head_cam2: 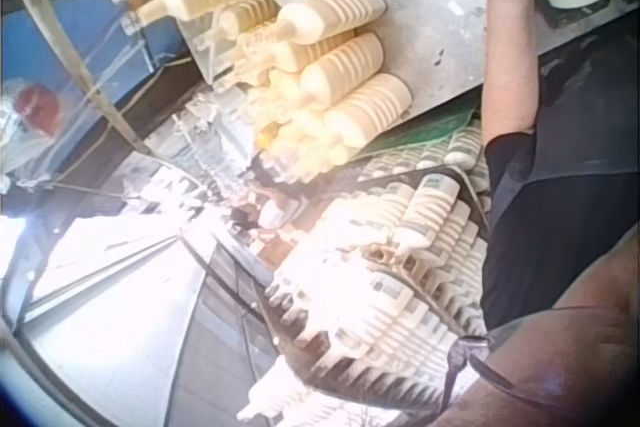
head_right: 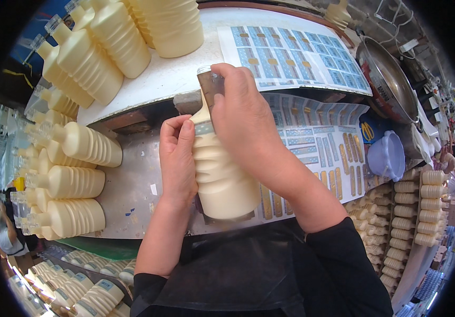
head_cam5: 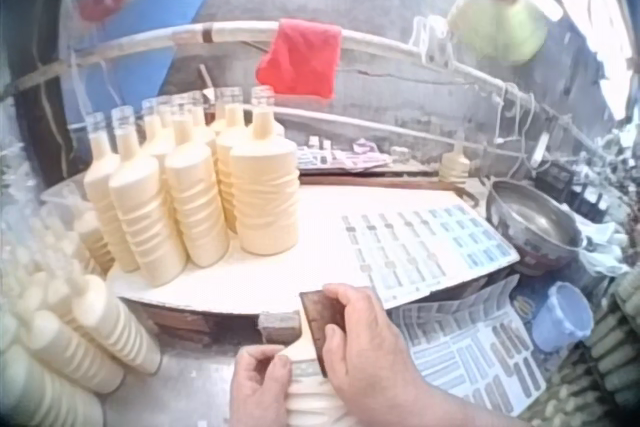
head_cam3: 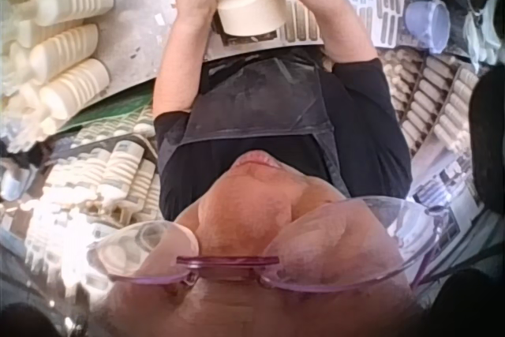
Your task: The person applies adhesive labels to the necks and bodies of cream-colored plastic bottles. They peel labels from a sheet, position them on each bottle, and smooth them down by hand. Finished bottles are placed on a nearby metal rack.
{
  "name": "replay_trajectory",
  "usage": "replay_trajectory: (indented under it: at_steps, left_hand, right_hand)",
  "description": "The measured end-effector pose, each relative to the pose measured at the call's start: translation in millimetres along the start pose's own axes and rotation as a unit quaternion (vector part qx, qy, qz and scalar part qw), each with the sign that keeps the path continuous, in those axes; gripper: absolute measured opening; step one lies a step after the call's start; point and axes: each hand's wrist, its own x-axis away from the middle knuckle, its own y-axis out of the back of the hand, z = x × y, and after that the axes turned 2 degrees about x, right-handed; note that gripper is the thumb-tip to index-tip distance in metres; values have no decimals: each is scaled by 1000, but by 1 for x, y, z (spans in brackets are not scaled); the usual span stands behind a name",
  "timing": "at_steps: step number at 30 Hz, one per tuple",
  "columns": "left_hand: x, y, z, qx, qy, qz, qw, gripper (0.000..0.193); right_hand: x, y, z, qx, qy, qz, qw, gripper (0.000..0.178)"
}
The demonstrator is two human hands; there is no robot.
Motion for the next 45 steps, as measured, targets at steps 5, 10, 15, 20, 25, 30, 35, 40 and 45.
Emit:
replay_trajectory:
  at_steps: [5,10,15,20,25,30,35,40,45]
  left_hand:
    - [9,-18,-14,113,51,-45,991,17]
    - [16,-23,-25,98,73,-51,991,18]
    - [18,-24,-20,123,73,-51,988,19]
    - [19,-24,-21,67,66,-45,995,25]
    - [15,-20,-10,30,26,-25,999,30]
    - [7,-18,-2,-70,-8,-16,997,34]
    - [8,-13,-5,33,11,5,999,30]
    - [18,-5,-12,-301,-144,6,943,48]
    - [58,-23,-23,-603,-213,68,765,77]
  right_hand:
    - [-5,-5,20,29,5,23,999,41]
    - [-5,-11,32,83,49,40,995,43]
    - [-10,0,21,125,25,18,992,45]
    - [-7,-5,32,102,28,46,993,43]
    - [-5,4,23,107,-16,34,994,39]
    - [-1,12,6,70,-19,50,996,41]
    - [7,19,-27,19,-32,6,999,40]
    - [2,24,-34,-50,-29,-37,998,40]
    - [3,10,-14,-109,0,-4,994,40]
